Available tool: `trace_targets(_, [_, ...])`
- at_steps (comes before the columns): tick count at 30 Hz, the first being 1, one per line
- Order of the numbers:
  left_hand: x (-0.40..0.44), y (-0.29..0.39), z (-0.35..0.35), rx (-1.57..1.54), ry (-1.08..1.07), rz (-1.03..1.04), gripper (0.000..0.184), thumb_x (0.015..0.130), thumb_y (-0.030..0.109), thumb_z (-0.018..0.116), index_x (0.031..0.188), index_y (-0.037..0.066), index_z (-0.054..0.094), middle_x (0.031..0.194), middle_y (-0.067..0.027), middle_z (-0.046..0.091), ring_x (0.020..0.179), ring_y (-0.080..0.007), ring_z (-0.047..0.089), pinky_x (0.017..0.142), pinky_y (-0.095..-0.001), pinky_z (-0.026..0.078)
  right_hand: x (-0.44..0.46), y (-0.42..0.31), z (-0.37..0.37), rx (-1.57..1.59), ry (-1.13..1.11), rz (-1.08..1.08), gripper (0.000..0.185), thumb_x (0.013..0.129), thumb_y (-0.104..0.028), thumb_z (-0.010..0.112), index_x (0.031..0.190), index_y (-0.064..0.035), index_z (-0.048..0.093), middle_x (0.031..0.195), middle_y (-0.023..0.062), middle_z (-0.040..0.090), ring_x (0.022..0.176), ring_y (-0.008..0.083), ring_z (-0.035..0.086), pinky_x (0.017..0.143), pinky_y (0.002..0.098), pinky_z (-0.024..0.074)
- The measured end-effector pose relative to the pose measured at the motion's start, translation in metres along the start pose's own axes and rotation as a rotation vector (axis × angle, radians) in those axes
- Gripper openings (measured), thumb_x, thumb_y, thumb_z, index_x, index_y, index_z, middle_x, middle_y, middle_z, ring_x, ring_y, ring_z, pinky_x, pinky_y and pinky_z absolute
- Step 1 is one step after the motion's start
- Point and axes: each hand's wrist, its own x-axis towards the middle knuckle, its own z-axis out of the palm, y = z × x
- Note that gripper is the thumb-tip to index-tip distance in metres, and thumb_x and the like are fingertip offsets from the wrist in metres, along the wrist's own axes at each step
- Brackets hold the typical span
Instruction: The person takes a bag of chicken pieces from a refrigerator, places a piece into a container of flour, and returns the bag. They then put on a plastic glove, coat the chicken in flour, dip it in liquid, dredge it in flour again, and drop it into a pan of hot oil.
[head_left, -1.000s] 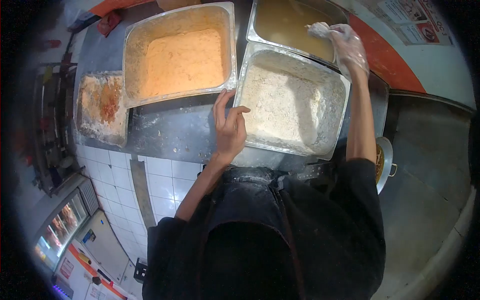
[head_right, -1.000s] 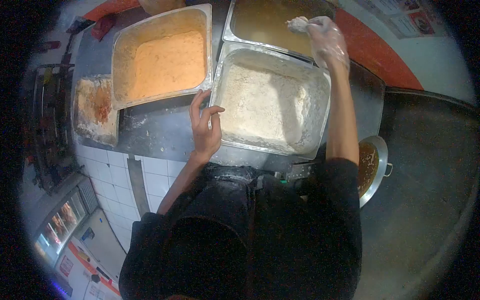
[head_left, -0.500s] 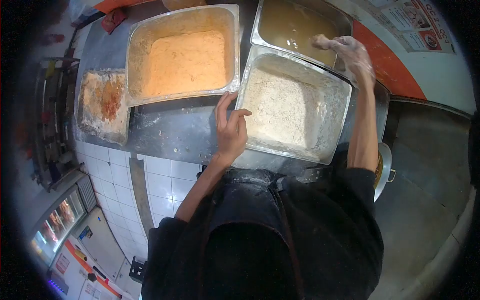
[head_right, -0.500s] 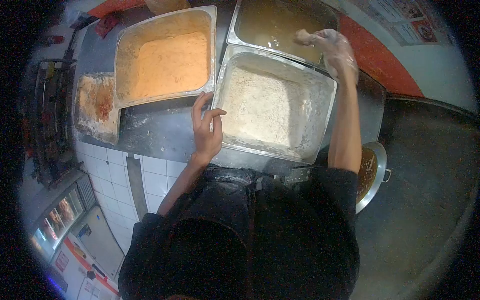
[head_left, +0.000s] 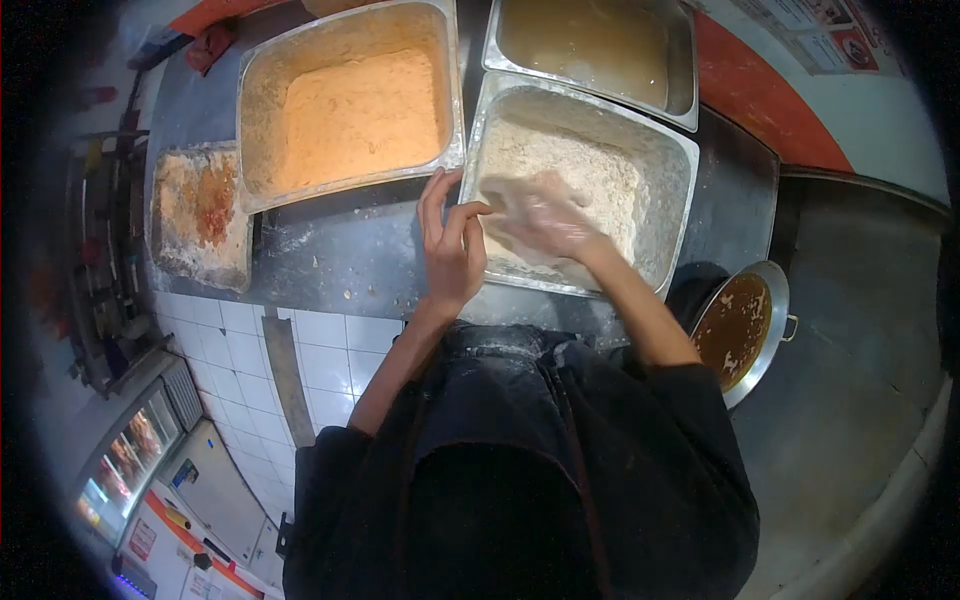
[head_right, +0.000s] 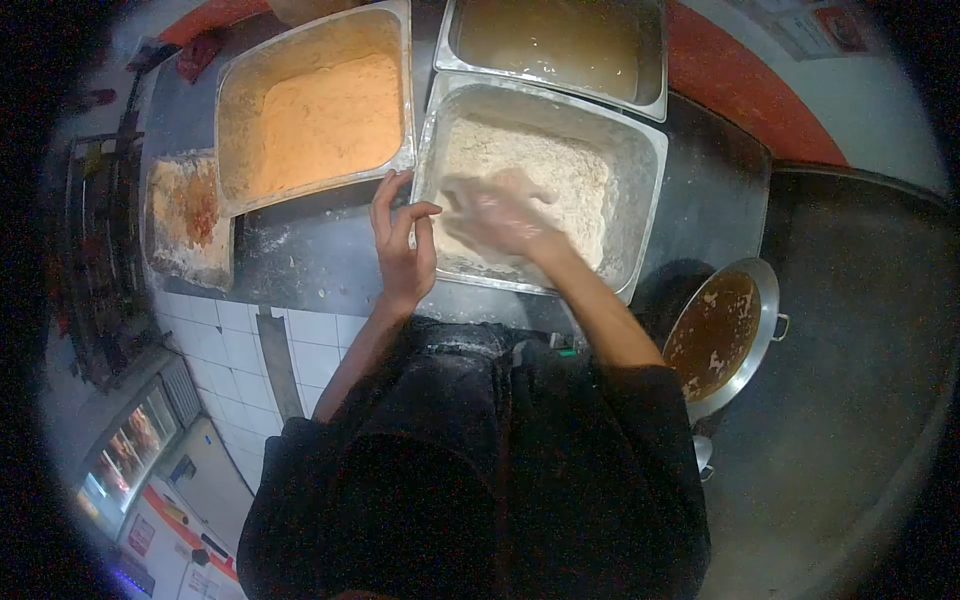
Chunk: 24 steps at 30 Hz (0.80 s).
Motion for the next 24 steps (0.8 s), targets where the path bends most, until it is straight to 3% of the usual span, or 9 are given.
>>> trace_targets(1, [0.001, 0.001, 0.0, 0.005, 0.02, 0.008, 0.019, 0.081, -0.009, 0.054, 0.09, 0.003, 0.065, 0.132, -0.0193, 0.051, 0.133, -0.0419, 0.041, 0.109, -0.0503, 0.034, 0.001, -0.002, 0.011, 0.002, 0.001, 0.004, 0.045, 0.094, -0.037, 0.057, 0.115, 0.0027, 0.061, 0.112, 0.0214, 0.064, 0.107, 0.0342, 0.061, 0.095, 0.0423, 0.0463])
trace_targets(3, [0.004, 0.002, -0.001, 0.011, 0.04, 0.024, 0.02, 0.079, -0.01, 0.054, 0.09, 0.001, 0.066, 0.13, -0.0206, 0.052, 0.131, -0.0428, 0.043, 0.107, -0.0504, 0.037, 0.004, -0.008, 0.021, -0.873, -0.343, -0.264, 0.048, 0.096, -0.037, 0.052, 0.119, 0.0045, 0.059, 0.12, 0.025, 0.06, 0.115, 0.0365, 0.058, 0.098, 0.0436, 0.0445])
trace_targets(6, [0.0, 0.006, -0.004, -0.016, 0.024, 0.011, 0.017, 0.083, -0.008, 0.055, 0.091, 0.003, 0.064, 0.133, -0.0203, 0.05, 0.133, -0.0425, 0.041, 0.109, -0.0511, 0.034, -0.009, -0.012, 0.004, -0.229, -0.394, 0.124, 0.052, 0.096, -0.041, 0.05, 0.12, 0.004, 0.059, 0.125, 0.0265, 0.059, 0.115, 0.0352, 0.058, 0.099, 0.0438, 0.044])
trace_targets(10, [0.001, 0.004, -0.004, -0.01, 0.026, 0.031, 0.015, 0.084, -0.008, 0.054, 0.091, 0.002, 0.064, 0.132, -0.0206, 0.051, 0.132, -0.0423, 0.042, 0.109, -0.0511, 0.035, -0.037, 0.012, -0.005, -0.146, -0.29, 0.143, 0.056, 0.096, -0.046, 0.051, 0.118, 0.0041, 0.061, 0.122, 0.0268, 0.061, 0.114, 0.0338, 0.059, 0.098, 0.0435, 0.0457])
trace_targets(12, [0.003, 0.002, -0.003, -0.026, 0.036, 0.037, 0.015, 0.084, -0.008, 0.055, 0.091, 0.002, 0.064, 0.132, -0.0206, 0.051, 0.132, -0.0422, 0.042, 0.109, -0.051, 0.035, -0.039, 0.002, -0.035, 0.248, -0.38, 0.253, 0.061, 0.094, -0.052, 0.053, 0.118, 0.0031, 0.061, 0.117, 0.027, 0.062, 0.109, 0.0323, 0.063, 0.093, 0.0445, 0.0492])
trace_targets(16, [-0.004, 0.003, -0.003, -0.002, 0.018, 0.013, 0.015, 0.084, -0.008, 0.055, 0.091, 0.002, 0.064, 0.132, -0.0205, 0.051, 0.132, -0.0417, 0.042, 0.109, -0.0506, 0.035, -0.038, -0.027, -0.07, 0.134, -0.293, 0.625, 0.073, 0.089, -0.058, 0.06, 0.125, 0.005, 0.054, 0.118, 0.0276, 0.061, 0.112, 0.0297, 0.062, 0.096, 0.042, 0.0469])
trace_targets(18, [0.002, 0.002, -0.001, 0.004, 0.032, 0.032, 0.016, 0.084, -0.008, 0.055, 0.091, 0.002, 0.064, 0.132, -0.0204, 0.051, 0.132, -0.0414, 0.042, 0.109, -0.0504, 0.035, -0.049, 0.003, -0.042, -0.299, -0.195, 0.691, 0.073, 0.086, -0.059, 0.061, 0.12, 0.0059, 0.058, 0.118, 0.0293, 0.061, 0.1, 0.0312, 0.066, 0.09, 0.0449, 0.0523])
trace_targets(20, [0.001, 0.002, -0.001, -0.004, 0.036, 0.035, 0.016, 0.084, -0.008, 0.054, 0.091, 0.003, 0.064, 0.132, -0.02, 0.051, 0.132, -0.0412, 0.042, 0.109, -0.0504, 0.035, -0.054, 0.003, -0.025, -0.515, -0.293, 0.638, 0.076, 0.085, -0.059, 0.062, 0.119, 0.0085, 0.057, 0.119, 0.0297, 0.06, 0.104, 0.0334, 0.065, 0.095, 0.0444, 0.0497])
trace_targets(24, [0.002, 0.004, -0.004, 0.013, 0.022, 0.023, 0.016, 0.083, -0.009, 0.055, 0.09, 0.002, 0.064, 0.132, -0.0198, 0.051, 0.132, -0.0414, 0.042, 0.109, -0.0506, 0.035, -0.071, 0.043, -0.005, -0.238, -0.17, 0.411, 0.067, 0.09, -0.054, 0.058, 0.125, 0.0032, 0.058, 0.124, 0.0233, 0.062, 0.115, 0.0323, 0.06, 0.103, 0.0406, 0.0435])
